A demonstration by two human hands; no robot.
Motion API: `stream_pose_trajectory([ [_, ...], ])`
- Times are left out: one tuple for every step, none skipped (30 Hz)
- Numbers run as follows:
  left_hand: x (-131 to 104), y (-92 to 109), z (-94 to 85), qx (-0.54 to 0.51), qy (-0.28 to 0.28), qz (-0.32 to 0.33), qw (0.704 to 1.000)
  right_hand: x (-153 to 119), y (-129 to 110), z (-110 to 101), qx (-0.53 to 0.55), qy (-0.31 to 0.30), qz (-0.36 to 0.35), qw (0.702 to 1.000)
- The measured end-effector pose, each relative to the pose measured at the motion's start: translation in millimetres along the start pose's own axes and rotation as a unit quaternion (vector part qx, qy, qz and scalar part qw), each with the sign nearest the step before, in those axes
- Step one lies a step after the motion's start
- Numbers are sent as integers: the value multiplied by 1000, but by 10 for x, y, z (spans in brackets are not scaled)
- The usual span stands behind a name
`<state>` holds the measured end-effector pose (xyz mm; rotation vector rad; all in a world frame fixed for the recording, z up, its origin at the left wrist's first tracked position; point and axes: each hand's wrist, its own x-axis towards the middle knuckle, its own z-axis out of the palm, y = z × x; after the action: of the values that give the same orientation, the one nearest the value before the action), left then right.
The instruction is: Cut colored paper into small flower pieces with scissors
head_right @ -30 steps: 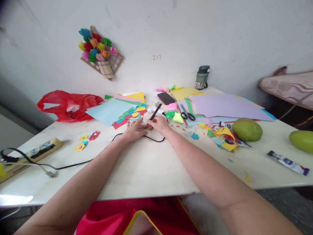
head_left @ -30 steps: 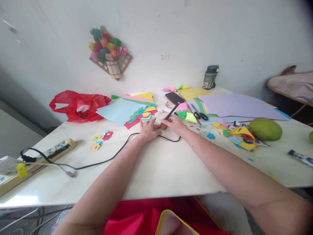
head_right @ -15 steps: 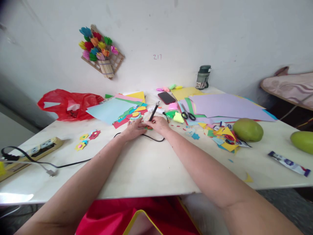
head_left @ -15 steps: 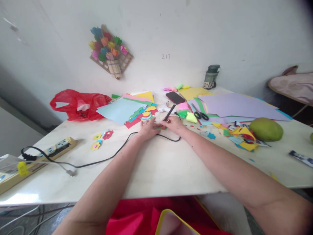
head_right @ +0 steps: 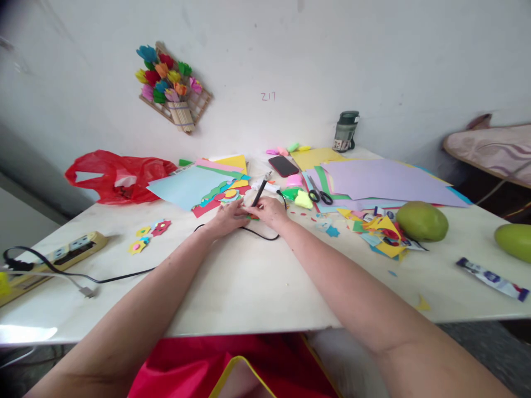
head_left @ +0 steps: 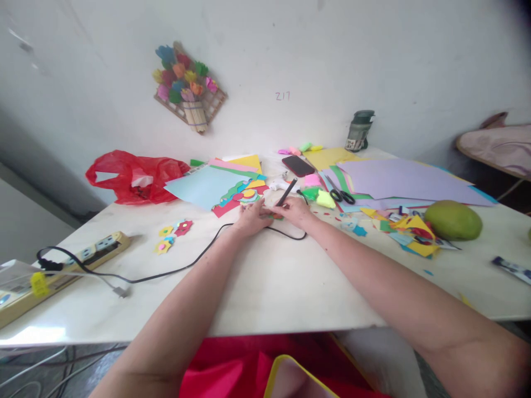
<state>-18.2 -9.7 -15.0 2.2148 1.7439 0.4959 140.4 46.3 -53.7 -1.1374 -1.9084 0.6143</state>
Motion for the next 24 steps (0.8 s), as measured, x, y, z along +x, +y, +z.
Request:
stream_pose_trajectory([
  [0,2,-1,-17,-9,-13,1000,1,0,1,0,0,1,1000],
  [-1,6,-4,-29,-16,-21,999,1,0,2,-1,0,2,1000],
  [-2,12,-8,-44,-26,-30,998,1,-1,2,-3,0,4,1000],
  [-4,19,-13,-49,-27,-31,998,0,-3,2,-6,1,5,1000],
  [-5,25,-17,-52,-28,-31,998,-1,-4,1,-7,2,4,1000],
  [-7,30,-21,-52,-27,-31,998,-2,-6,0,-9,2,4,1000],
  [-7,35,-24,-50,-27,-32,998,-3,-9,-2,-9,1,4,1000],
  [-8,38,-26,-47,-27,-35,998,-4,-11,-3,-9,0,5,1000],
  [-8,39,-27,-43,-26,-38,998,-4,-13,-5,-10,-2,6,1000],
  [-8,40,-26,-41,-27,-39,998,-5,-15,-7,-13,-4,8,1000],
  [-8,39,-25,-39,-28,-41,998,-5,-16,-8,-17,-6,10,1000],
  [-7,37,-23,-39,-29,-43,998,-5,-18,-10,-21,-8,10,1000],
  [-7,35,-21,-39,-30,-43,998,-5,-19,-10,-23,-8,9,1000],
  [-6,32,-19,-40,-31,-44,998,-5,-20,-10,-26,-6,9,1000],
  [-5,29,-16,-40,-31,-44,998,-5,-20,-10,-28,-5,8,1000],
  [-4,26,-14,-39,-30,-44,998,-5,-19,-9,-29,-5,9,1000],
  [-2,23,-12,-39,-30,-43,998,-5,-17,-7,-30,-5,10,999],
  [-1,21,-10,-40,-28,-42,998,-4,-14,-5,-32,-6,11,999],
  [1,18,-8,-40,-27,-42,998,-3,-9,-3,-33,-7,12,999],
  [3,16,-7,-42,-27,-41,998,-2,-3,0,-33,-8,11,999],
  [5,13,-5,-45,-28,-40,998,0,3,3,-33,-8,10,999],
  [7,11,-4,-47,-28,-40,998,1,9,5,-32,-8,8,999],
  [8,9,-3,-50,-29,-40,998,1,13,8,-31,-7,6,999],
  [9,7,-3,-53,-29,-39,997,1,15,9,-31,-6,5,1000],
])
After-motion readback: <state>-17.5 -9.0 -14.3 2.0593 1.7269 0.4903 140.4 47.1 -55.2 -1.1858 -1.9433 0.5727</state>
